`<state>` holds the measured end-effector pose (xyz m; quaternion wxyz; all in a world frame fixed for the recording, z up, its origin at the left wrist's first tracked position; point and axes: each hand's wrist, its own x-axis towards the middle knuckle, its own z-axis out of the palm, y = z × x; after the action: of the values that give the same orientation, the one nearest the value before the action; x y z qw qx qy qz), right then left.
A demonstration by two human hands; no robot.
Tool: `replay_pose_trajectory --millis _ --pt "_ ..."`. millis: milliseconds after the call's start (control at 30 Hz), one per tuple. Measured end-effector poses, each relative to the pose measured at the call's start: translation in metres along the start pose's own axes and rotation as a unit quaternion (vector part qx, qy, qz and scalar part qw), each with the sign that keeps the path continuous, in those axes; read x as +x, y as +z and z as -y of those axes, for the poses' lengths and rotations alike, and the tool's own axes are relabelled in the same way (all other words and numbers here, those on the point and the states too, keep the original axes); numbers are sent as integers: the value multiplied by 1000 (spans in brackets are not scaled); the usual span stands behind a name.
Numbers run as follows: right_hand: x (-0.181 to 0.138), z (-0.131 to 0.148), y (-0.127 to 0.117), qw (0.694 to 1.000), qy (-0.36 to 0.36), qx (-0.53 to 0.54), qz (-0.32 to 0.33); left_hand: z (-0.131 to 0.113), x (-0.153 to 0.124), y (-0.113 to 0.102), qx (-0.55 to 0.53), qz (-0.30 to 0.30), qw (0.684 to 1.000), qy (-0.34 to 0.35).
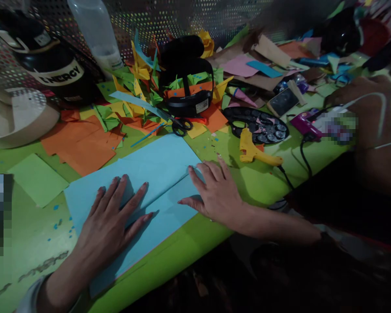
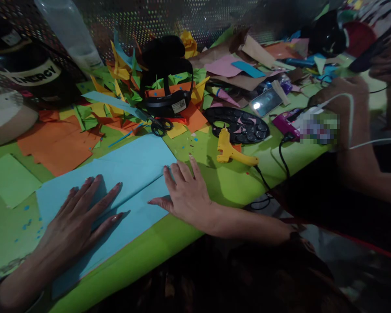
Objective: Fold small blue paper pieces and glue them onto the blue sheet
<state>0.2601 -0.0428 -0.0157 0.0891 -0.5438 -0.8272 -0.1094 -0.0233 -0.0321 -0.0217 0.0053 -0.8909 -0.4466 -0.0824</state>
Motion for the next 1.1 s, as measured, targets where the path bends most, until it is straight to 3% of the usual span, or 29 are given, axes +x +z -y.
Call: replay_pose_trajectory --millis 1100 --pt "2 -6 6 999 11 35 -8 -3 2 -5 -7 11 1000 -6"
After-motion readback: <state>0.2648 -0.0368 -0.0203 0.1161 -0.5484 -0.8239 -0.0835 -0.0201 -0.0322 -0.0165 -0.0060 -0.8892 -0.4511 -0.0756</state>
